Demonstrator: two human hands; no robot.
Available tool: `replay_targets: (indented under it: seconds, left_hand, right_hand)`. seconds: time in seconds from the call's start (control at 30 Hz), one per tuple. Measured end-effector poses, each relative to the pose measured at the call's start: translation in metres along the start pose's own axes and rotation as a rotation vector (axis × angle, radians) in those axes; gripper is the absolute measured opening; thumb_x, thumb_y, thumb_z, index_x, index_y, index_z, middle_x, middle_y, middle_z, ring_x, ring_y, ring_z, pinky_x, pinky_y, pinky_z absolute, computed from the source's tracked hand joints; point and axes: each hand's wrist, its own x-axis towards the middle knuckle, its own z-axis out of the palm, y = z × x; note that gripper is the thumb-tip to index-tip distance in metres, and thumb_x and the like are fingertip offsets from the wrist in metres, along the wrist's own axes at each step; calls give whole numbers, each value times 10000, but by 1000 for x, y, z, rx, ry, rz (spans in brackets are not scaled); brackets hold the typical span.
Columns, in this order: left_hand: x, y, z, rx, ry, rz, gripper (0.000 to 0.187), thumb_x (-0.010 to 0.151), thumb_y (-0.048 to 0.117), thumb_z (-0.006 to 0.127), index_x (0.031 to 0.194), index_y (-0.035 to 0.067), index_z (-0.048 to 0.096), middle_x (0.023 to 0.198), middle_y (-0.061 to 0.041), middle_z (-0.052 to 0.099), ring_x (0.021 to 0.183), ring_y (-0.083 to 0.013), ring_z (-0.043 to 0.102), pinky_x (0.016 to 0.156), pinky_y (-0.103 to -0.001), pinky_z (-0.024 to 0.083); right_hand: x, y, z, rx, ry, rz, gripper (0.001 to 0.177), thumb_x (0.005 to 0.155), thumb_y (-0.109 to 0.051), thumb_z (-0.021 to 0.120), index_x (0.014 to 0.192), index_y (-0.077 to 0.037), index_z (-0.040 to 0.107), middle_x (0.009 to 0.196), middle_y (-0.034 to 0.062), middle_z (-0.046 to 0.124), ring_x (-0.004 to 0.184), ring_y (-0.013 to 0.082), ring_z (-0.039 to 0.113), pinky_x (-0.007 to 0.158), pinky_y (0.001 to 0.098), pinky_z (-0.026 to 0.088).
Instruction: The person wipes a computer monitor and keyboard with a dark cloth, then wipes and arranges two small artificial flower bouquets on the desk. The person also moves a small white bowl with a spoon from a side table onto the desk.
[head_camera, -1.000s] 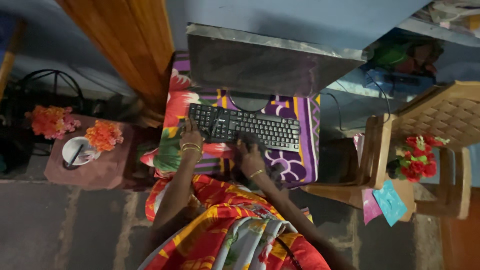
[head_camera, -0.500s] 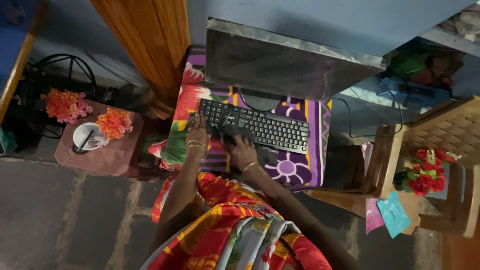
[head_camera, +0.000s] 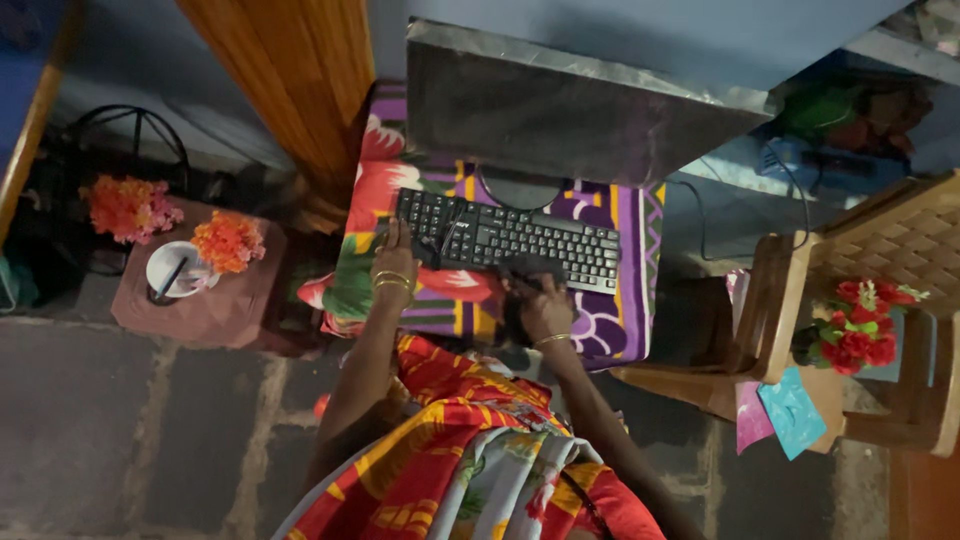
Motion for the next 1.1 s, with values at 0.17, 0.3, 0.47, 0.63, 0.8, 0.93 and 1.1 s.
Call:
replay_targets:
  seconds: [0.17,0.3,0.47,0.63,0.8,0.93,1.1]
  left_hand:
    - [0,0,-2,-19,-97,-18,975,851,201,778,1610,58,183,1696,-147,156,1335,-449,478,1065,-479,470]
    - [-4,2,-15,-63,-88,3,953,841,193,769,1590,59,197,1687,-169,172,1322,-459,501,1062,-493,477]
    - [-49,7,-25,-291,214,24,630,939,141,667,1519,76,432,1484,-244,447,1229,-488,568,1020,-505,520]
    - [-100,5,-18,-424,505,-27,364,958,124,623,1319,104,662,1240,-263,624,1050,-466,644,865,-518,550]
    - [-128,-5,-2,-611,441,-64,187,1021,138,601,1173,93,699,979,-158,757,893,-335,737,802,-429,578]
    - [-132,11,26,-761,237,-50,178,1045,152,560,1151,86,687,964,-79,793,856,-239,775,762,-371,591]
    - [-139,87,55,-1002,-14,134,349,999,215,658,1317,79,611,1045,-103,732,951,-214,694,823,-344,541]
  right_hand:
    - [-1,8,-12,67,-63,207,246,813,-194,718,1032,-281,788,1163,48,658,978,375,671,772,477,576]
    - [1,31,-4,9,-111,289,243,788,-171,721,1016,-217,792,1182,132,676,981,412,671,796,479,570]
    - [10,89,-5,7,-314,465,300,807,-209,741,1087,-101,751,1195,248,675,1015,430,689,873,485,565]
    - [-10,119,-72,725,-183,840,543,813,-111,665,1351,-70,603,1102,198,730,941,306,720,819,424,577]
    - [-36,71,-148,1483,-119,923,430,988,-209,709,1347,0,599,1128,159,702,941,257,717,792,387,589]
    - [-17,48,-153,1488,-128,1163,414,1014,-326,639,1256,9,656,1093,145,717,881,266,727,761,387,610]
    - [-9,33,-113,1889,-192,996,361,1003,-365,603,1232,-90,649,1118,63,722,968,229,710,839,389,595]
